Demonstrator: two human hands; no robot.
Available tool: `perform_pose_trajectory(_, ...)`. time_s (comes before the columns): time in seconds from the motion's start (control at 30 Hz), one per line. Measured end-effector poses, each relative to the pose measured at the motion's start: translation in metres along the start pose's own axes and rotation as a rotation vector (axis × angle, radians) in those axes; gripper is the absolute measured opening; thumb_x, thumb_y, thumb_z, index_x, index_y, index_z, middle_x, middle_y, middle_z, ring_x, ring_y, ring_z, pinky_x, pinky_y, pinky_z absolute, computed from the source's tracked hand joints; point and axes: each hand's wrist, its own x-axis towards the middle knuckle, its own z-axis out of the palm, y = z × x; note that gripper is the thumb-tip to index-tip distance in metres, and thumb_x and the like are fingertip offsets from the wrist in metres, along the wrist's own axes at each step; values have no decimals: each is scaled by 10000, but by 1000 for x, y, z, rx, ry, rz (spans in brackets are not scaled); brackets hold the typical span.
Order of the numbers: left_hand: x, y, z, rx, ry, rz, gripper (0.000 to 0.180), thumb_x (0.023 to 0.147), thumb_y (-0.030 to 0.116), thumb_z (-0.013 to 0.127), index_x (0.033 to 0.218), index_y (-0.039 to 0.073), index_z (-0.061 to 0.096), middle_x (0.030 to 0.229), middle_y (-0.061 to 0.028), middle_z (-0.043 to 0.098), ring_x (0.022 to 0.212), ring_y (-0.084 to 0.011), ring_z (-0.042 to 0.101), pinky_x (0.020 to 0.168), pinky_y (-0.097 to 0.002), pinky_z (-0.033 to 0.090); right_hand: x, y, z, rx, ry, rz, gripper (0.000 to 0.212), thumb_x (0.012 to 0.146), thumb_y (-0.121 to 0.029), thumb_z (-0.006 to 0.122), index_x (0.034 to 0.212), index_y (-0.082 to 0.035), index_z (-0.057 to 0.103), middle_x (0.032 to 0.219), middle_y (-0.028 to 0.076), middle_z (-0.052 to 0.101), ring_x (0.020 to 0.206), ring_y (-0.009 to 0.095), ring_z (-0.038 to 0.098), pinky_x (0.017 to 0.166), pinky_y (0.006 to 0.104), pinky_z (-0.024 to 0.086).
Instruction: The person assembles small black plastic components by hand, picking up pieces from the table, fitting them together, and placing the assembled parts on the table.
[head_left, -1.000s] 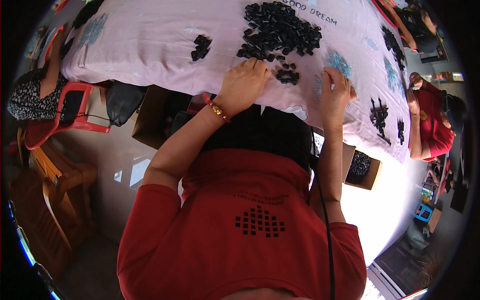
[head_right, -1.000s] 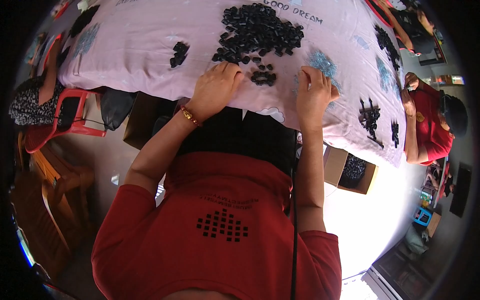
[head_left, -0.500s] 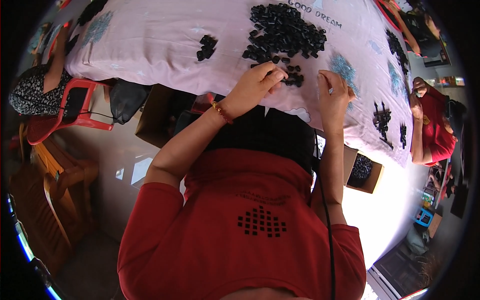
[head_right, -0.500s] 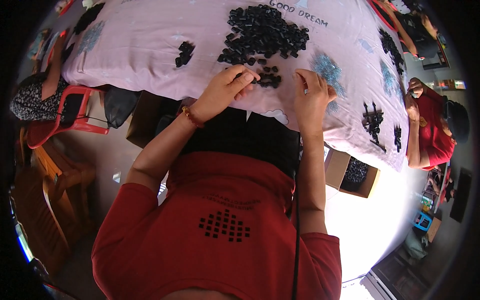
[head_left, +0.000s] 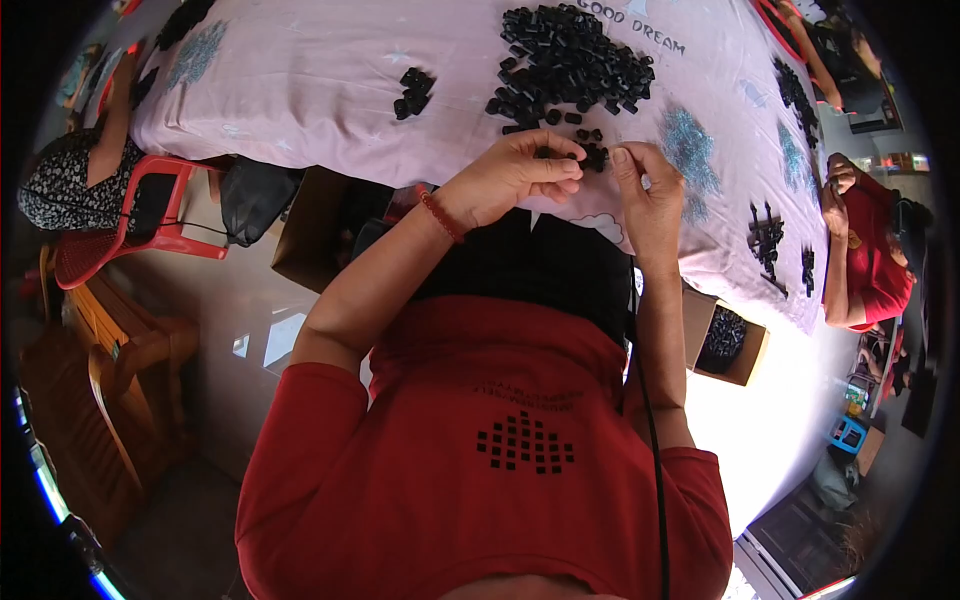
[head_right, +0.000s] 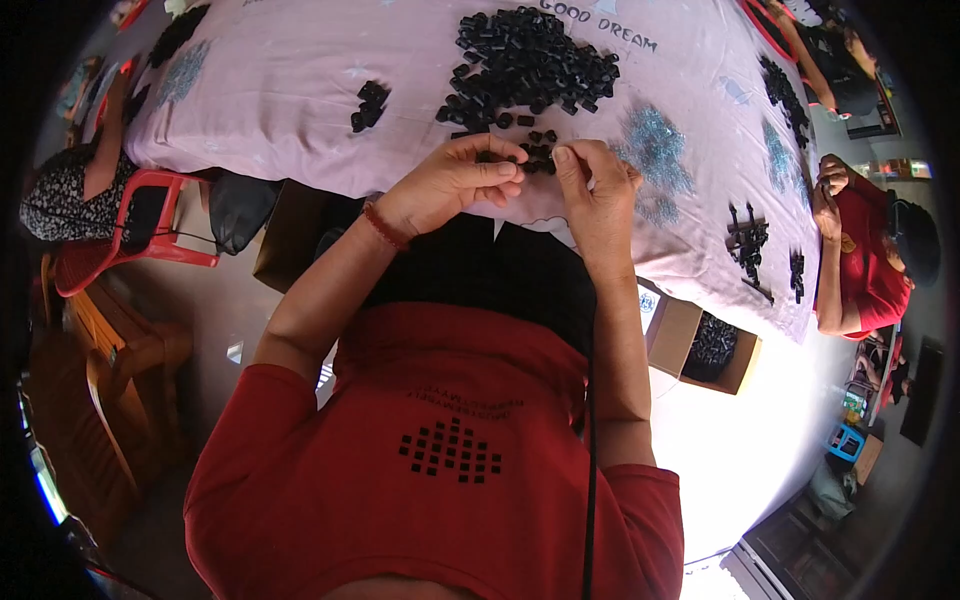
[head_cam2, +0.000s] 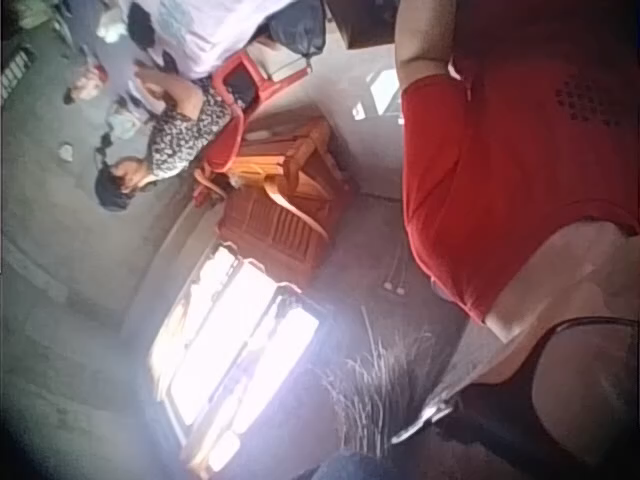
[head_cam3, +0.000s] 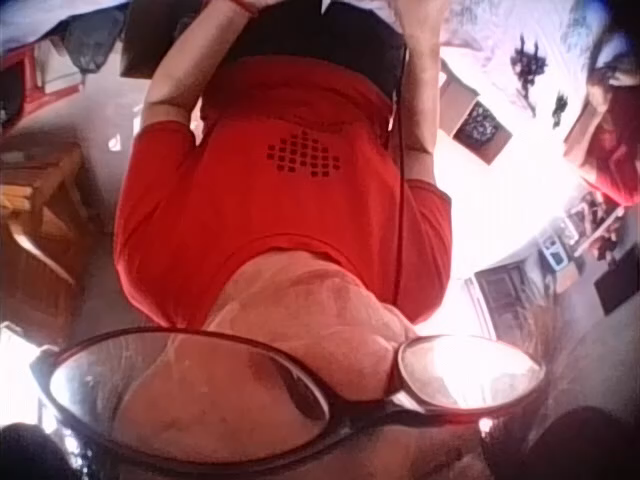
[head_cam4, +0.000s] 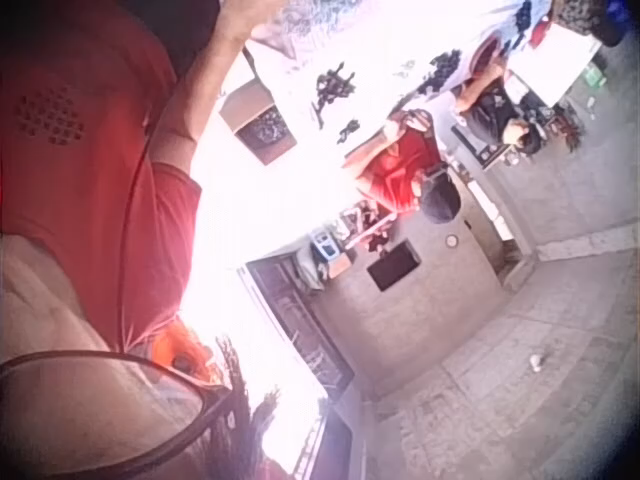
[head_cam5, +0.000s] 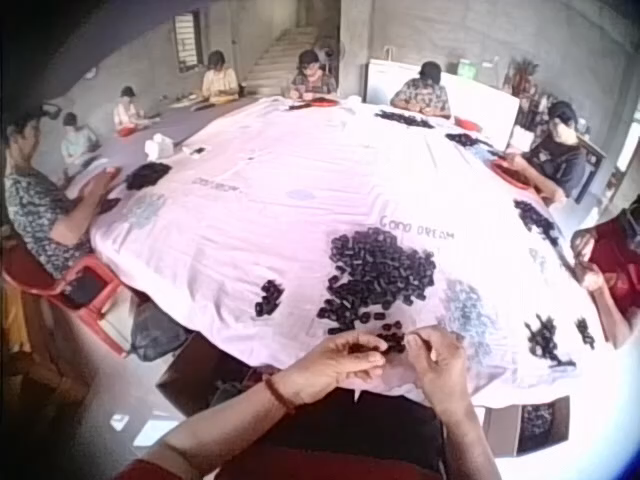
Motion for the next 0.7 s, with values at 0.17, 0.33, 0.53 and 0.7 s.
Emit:
perform_pose_trajectory(0.17,0,5,5,-120,7,-17,291,1002,202,687,1251,51,668,1112,-95,738,921,-168,732,845,-286,564,1,-5,4,180,79,-11,112,983,-98,688,1015,2,726,857,55,708,746,117,618,695,272,501)
perform_pose_trajectory(0.33,2,0,-8,-122,-36,-67,279,994,187,697,1232,45,671,1128,-105,741,1006,-191,740,891,-307,581,-1,-6,1,101,-39,-32,99,967,-38,680,1047,-9,729,893,47,715,789,118,627,745,277,509)
perform_pose_trajectory(0.53,2,0,3,-92,22,12,287,1001,252,693,1204,50,683,1076,-83,747,935,-160,731,839,-291,580,-1,-11,2,121,-33,-83,133,946,-20,697,1071,-26,741,939,47,707,854,115,623,799,276,504)
perform_pose_trajectory(0.7,4,-4,-7,-54,-38,-31,262,995,282,700,1139,63,688,997,-68,747,880,-146,720,780,-294,582,0,-15,6,122,3,-159,155,869,0,746,1015,-51,744,892,54,715,733,162,648,740,311,496)
